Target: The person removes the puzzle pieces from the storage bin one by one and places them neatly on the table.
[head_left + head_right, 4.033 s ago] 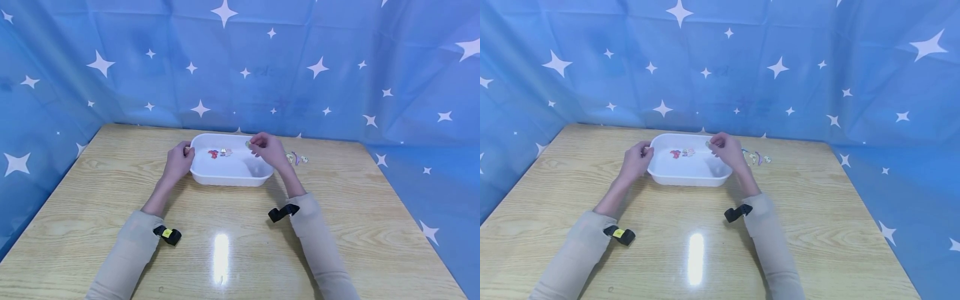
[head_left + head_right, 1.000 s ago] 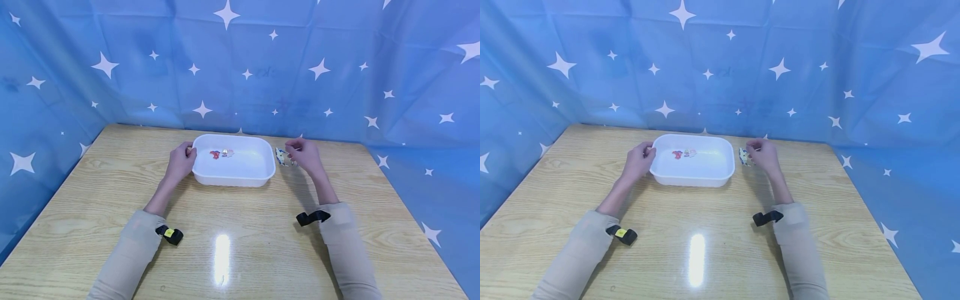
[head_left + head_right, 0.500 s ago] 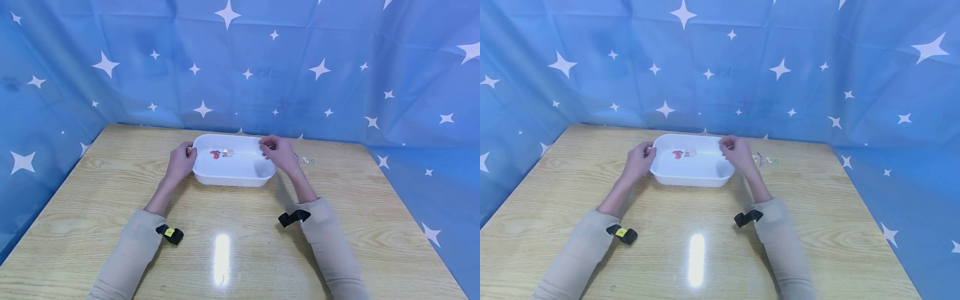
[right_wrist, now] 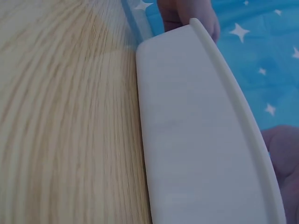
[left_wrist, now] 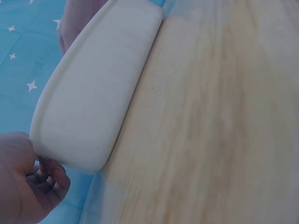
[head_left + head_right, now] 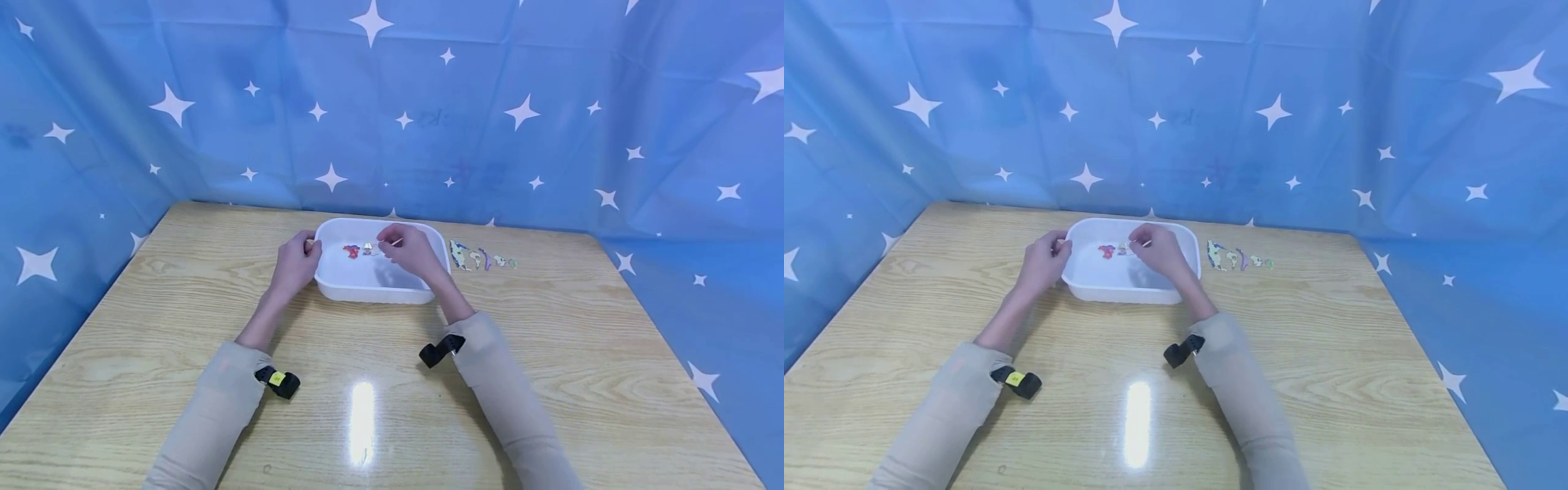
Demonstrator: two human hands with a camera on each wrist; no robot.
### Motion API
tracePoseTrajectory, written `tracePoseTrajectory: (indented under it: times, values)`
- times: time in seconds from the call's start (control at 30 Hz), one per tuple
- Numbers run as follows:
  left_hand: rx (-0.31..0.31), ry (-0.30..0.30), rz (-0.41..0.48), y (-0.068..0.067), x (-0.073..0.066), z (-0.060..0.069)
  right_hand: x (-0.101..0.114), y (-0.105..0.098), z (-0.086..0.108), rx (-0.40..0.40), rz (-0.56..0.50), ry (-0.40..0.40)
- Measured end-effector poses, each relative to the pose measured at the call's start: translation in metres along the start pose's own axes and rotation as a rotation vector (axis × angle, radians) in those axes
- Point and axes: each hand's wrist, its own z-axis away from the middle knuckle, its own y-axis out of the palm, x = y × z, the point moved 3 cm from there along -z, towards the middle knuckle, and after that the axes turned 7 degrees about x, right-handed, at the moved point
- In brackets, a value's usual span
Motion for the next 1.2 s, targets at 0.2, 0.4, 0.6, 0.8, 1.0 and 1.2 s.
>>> tracePoseTrajectory:
  times: [0.2, 0.4, 0.6, 0.8, 1.0, 1.2]
  values:
    - [-0.008, 0.013, 0.004, 0.0, 0.001, -0.001, 0.008, 0.016, -0.019, 0.039, 0.058, -0.036]
    - [-0.016, 0.027, 0.013, 0.001, 0.001, -0.002, 0.014, 0.028, -0.034, 0.103, 0.127, -0.036]
    - [-0.009, 0.029, 0.023, 0.002, -0.001, -0.002, 0.013, 0.036, -0.042, 0.156, 0.166, -0.049]
    - [-0.004, 0.018, 0.017, 0.002, 0.0, -0.003, 0.011, 0.043, -0.047, 0.229, 0.296, -0.069]
    - [-0.005, 0.015, 0.012, 0.001, 0.002, -0.003, 0.012, 0.048, -0.049, 0.247, 0.348, -0.059]
    - [-0.005, 0.014, 0.012, 0.001, 0.002, -0.001, 0.011, 0.048, -0.047, 0.258, 0.288, -0.012]
